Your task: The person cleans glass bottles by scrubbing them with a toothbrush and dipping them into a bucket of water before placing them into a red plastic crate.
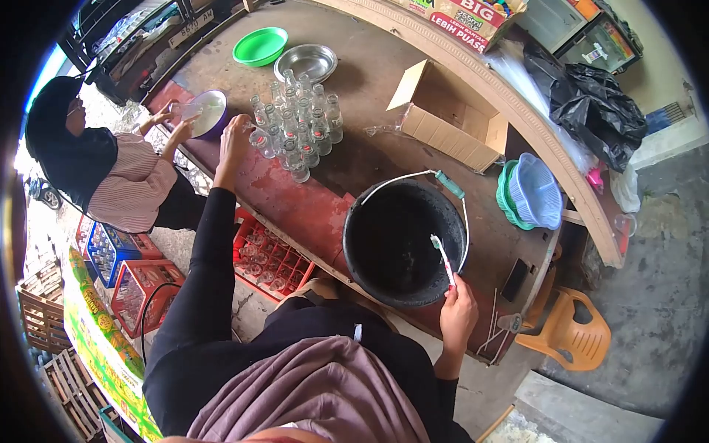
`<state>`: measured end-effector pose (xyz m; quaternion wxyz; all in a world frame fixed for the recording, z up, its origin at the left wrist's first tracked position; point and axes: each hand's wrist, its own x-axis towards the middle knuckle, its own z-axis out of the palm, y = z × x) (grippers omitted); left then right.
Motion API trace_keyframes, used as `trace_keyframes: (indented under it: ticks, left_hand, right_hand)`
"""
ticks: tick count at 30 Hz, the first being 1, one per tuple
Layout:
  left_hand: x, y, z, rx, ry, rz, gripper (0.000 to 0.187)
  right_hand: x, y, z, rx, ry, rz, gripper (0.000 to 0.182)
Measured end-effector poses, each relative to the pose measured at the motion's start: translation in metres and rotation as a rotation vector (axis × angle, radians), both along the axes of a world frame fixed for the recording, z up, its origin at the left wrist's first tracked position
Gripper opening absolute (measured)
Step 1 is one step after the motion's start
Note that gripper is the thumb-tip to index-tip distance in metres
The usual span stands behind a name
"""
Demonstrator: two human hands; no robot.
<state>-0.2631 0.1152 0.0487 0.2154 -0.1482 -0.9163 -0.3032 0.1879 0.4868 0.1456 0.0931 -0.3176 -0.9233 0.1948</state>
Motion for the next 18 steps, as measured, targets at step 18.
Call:
trace_keyframes:
  ticks: [18]
  left_hand:
    - [0.006, -0.030, -0.073, 0.324, -0.187, -0.053, 0.084]
  right_hand:
    - [-0.035, -0.013, -0.029, -0.057, -0.118, 0.158, 0.029]
